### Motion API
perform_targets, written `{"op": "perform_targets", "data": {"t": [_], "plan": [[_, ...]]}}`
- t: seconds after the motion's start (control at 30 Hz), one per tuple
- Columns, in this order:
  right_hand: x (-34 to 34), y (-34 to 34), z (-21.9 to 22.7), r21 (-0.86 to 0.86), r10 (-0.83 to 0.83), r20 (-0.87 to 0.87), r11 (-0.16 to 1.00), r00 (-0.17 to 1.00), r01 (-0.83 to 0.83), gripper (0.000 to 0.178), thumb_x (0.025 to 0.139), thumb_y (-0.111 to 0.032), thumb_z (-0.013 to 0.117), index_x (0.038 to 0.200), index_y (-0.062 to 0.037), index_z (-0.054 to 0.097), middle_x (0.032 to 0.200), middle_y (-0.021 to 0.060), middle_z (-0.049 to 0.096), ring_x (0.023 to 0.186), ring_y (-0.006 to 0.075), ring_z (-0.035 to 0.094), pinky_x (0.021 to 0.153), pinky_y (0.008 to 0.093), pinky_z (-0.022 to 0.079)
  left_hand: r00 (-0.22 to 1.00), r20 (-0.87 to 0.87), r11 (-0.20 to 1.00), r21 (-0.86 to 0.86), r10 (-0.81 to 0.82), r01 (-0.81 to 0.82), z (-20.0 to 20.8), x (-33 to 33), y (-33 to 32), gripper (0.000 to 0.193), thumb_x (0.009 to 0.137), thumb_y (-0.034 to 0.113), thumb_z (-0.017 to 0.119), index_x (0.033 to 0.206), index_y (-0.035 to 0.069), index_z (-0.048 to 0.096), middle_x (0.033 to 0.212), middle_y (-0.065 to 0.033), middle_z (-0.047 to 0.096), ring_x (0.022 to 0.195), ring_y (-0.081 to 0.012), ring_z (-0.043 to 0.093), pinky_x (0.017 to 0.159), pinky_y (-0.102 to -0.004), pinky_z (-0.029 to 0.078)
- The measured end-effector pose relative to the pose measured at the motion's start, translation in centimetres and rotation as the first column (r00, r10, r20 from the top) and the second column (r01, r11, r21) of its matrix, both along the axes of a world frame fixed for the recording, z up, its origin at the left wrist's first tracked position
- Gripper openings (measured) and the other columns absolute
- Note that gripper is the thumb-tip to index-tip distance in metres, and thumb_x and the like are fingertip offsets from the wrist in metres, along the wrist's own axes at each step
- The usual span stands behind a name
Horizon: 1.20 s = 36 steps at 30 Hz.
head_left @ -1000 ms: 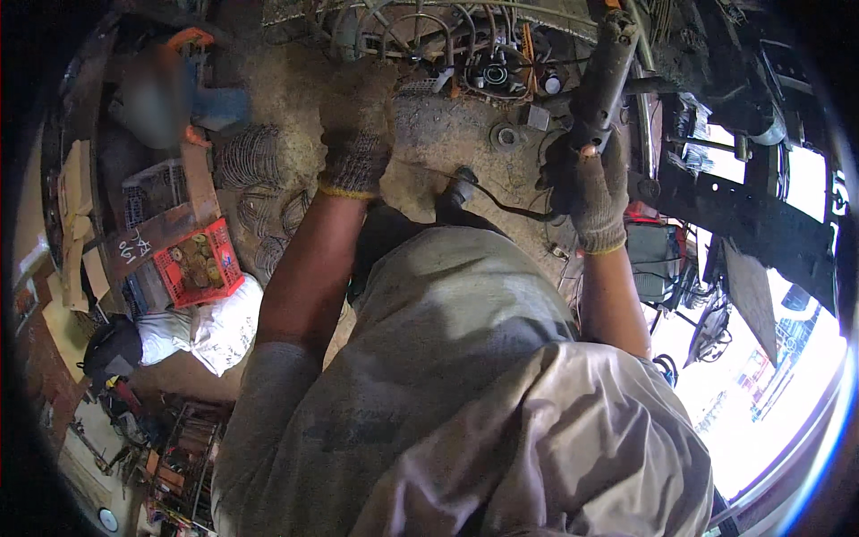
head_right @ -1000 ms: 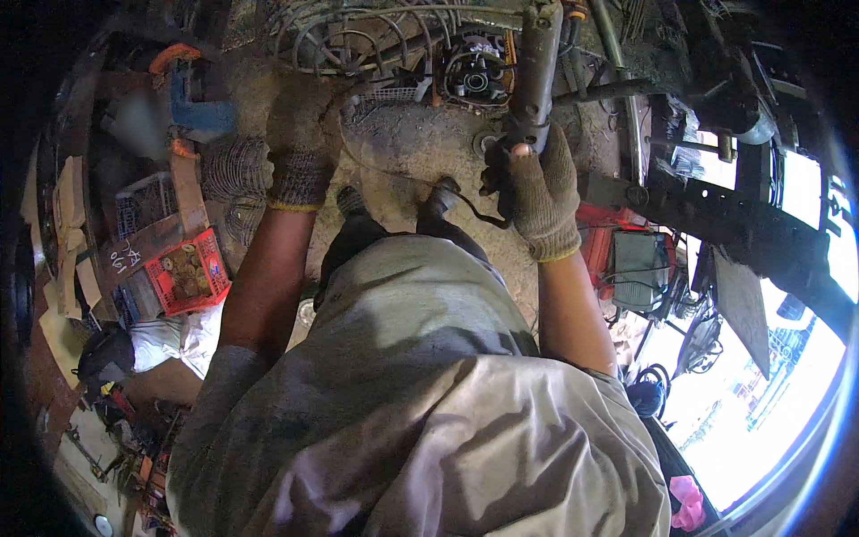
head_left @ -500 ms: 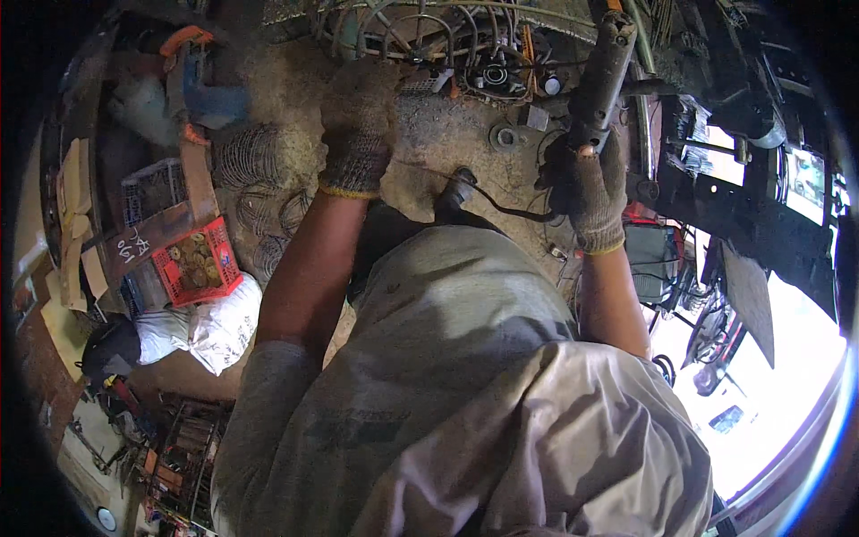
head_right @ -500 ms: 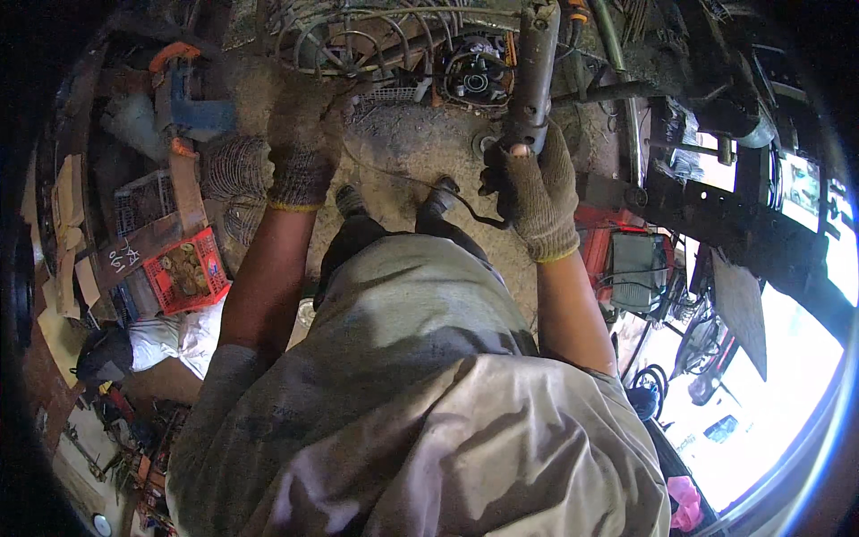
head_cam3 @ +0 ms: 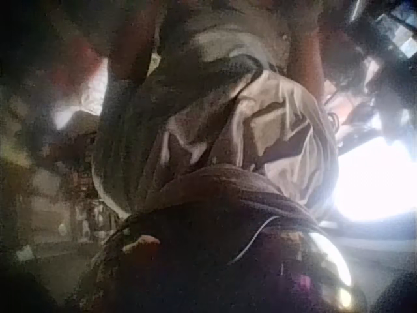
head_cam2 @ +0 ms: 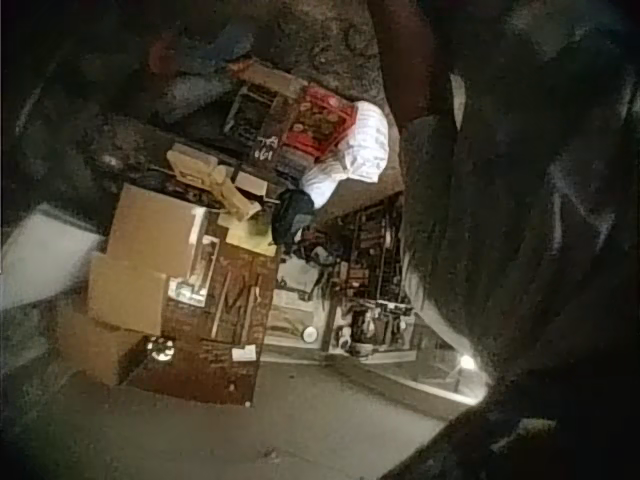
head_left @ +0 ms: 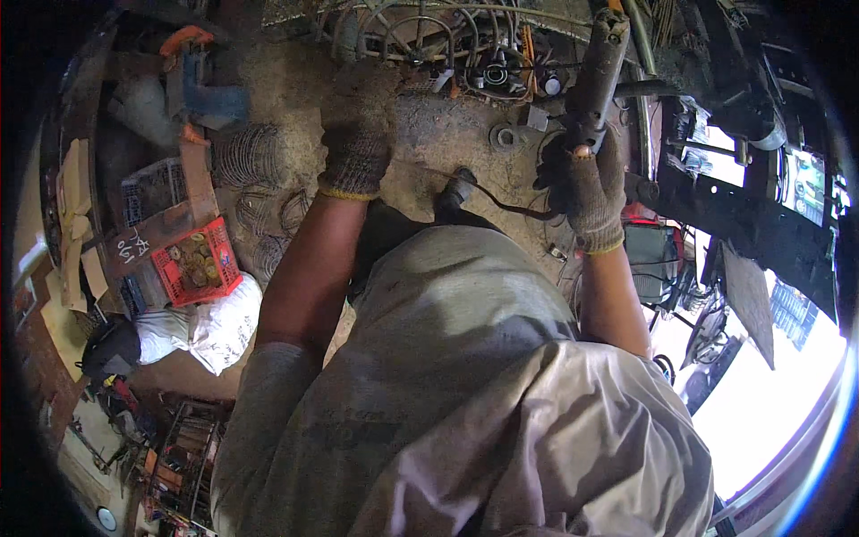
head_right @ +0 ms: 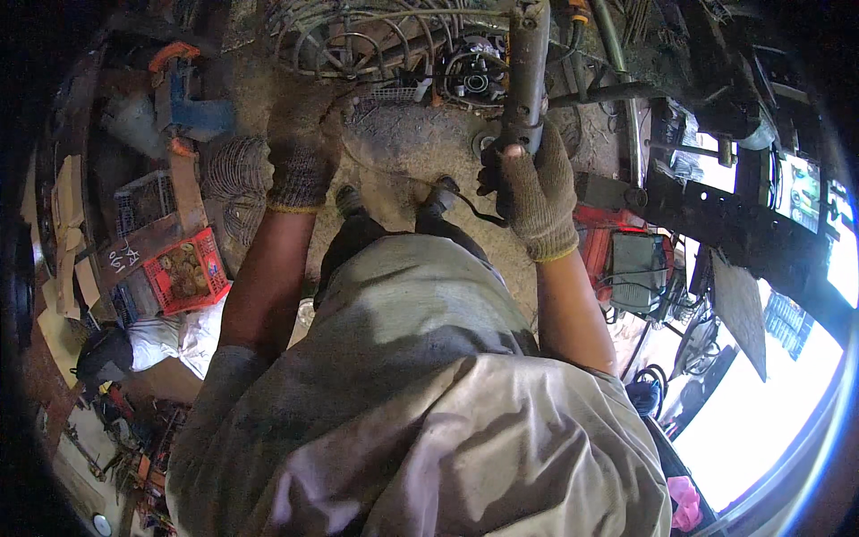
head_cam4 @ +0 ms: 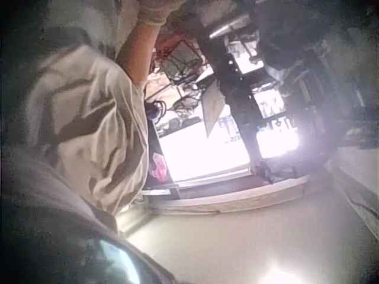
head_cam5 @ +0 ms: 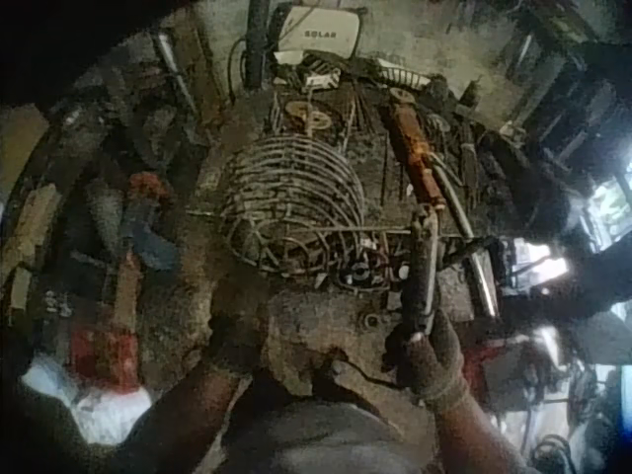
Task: The person welds a small metal U-shaped bracket onto a curved wire frame structure using a handheld welding torch and then taps it with a hammer.
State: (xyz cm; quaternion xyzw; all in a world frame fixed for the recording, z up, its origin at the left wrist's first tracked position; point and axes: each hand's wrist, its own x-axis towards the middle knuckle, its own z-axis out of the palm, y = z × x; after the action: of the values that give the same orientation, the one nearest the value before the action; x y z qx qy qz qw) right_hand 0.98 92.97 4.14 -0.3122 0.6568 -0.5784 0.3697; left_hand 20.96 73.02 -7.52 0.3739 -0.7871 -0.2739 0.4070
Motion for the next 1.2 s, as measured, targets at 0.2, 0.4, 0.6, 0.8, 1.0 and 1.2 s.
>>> {"op": "perform_targets", "data": {"t": [0.2, 0.4, 0.6, 0.8, 1.0, 1.2], "plan": [[-0.5, 0.3, -0.4, -0.007, 0.032, -0.045, 0.999, 0.998, -0.033, 0.050, 0.097, -0.037, 0.061, 0.126, 0.0014, 0.046, 0.088, 0.0105, 0.064, 0.068, 0.0167, 0.065, 0.060, 0.0307, 0.055, 0.983, -0.180, 0.944, 0.329, 0.040, 0.022, -0.7, -0.6, 0.1, 0.024, 0.094, 0.021, 0.061, 0.109, 0.005, 0.070, 0.105, -0.0136, 0.069, 0.095, -0.0298, 0.066, 0.080, -0.0413, 0.053], [-0.1, 0.2, -0.2, -0.012, 0.011, 0.003, 1.000, 1.000, -0.011, 0.049, 0.097, -0.037, 0.061, 0.125, 0.0021, 0.047, 0.089, 0.0105, 0.065, 0.068, 0.0166, 0.065, 0.060, 0.0295, 0.054, 0.979, -0.179, 0.933, 0.360, 0.096, -0.026, -2.6, -0.7, 0.0, 0.026, 0.097, 0.024, 0.058, 0.108, 0.004, 0.070, 0.107, -0.0148, 0.068, 0.099, -0.0299, 0.065, 0.084, -0.0422, 0.052], [-0.5, 0.4, -0.4, 0.021, 0.042, -0.067, 0.999, 0.997, -0.041, 0.046, 0.098, -0.034, 0.059, 0.124, 0.0029, 0.049, 0.087, 0.0107, 0.066, 0.068, 0.0160, 0.065, 0.060, 0.0294, 0.054, 0.999, 0.034, 0.999, 0.020, -0.042, 0.042, -0.7, 0.1, -0.5, 0.019, 0.093, 0.014, 0.064, 0.105, 0.000, 0.071, 0.102, -0.0143, 0.069, 0.096, -0.0264, 0.066, 0.087, -0.0409, 0.054], [-0.8, 0.6, -1.0, -0.012, 0.047, -0.153, 0.999, 0.987, -0.050, 0.048, 0.098, -0.033, 0.059, 0.128, 0.0035, 0.047, 0.088, 0.0106, 0.066, 0.068, 0.0163, 0.065, 0.060, 0.0297, 0.053, 0.738, -0.624, 0.706, 0.643, 0.257, 0.298, 0.6, -0.8, 0.6, 0.020, 0.092, 0.017, 0.065, 0.106, 0.004, 0.071, 0.102, -0.0144, 0.068, 0.090, -0.0286, 0.065, 0.080, -0.0403, 0.053], [0.1, 0.0, -0.2, -0.019, -0.001, -0.058, 1.000, 0.998, -0.001, 0.049, 0.096, -0.041, 0.061, 0.119, 0.0002, 0.048, 0.086, 0.0103, 0.061, 0.068, 0.0178, 0.063, 0.057, 0.0317, 0.055, 0.969, -0.215, 0.923, 0.383, 0.120, -0.029, -0.1, -0.9, 0.4, 0.020, 0.090, 0.016, 0.066, 0.104, 0.001, 0.070, 0.095, -0.0112, 0.067, 0.087, -0.0238, 0.064, 0.078, -0.0389, 0.053], [-1.3, 0.8, -1.6, -0.002, 0.034, -0.152, 0.999, 0.988, -0.035, 0.052, 0.098, -0.036, 0.060, 0.129, 0.0038, 0.047, 0.090, 0.0113, 0.066, 0.069, 0.0165, 0.065, 0.061, 0.0294, 0.053, 0.947, 0.318, 0.985, -0.174, 0.040, 0.017, 0.5, 0.3, -0.3, 0.021, 0.090, 0.014, 0.064, 0.108, 0.007, 0.070, 0.104, -0.0194, 0.068, 0.095, -0.0362, 0.065, 0.079, -0.0448, 0.053]]}}
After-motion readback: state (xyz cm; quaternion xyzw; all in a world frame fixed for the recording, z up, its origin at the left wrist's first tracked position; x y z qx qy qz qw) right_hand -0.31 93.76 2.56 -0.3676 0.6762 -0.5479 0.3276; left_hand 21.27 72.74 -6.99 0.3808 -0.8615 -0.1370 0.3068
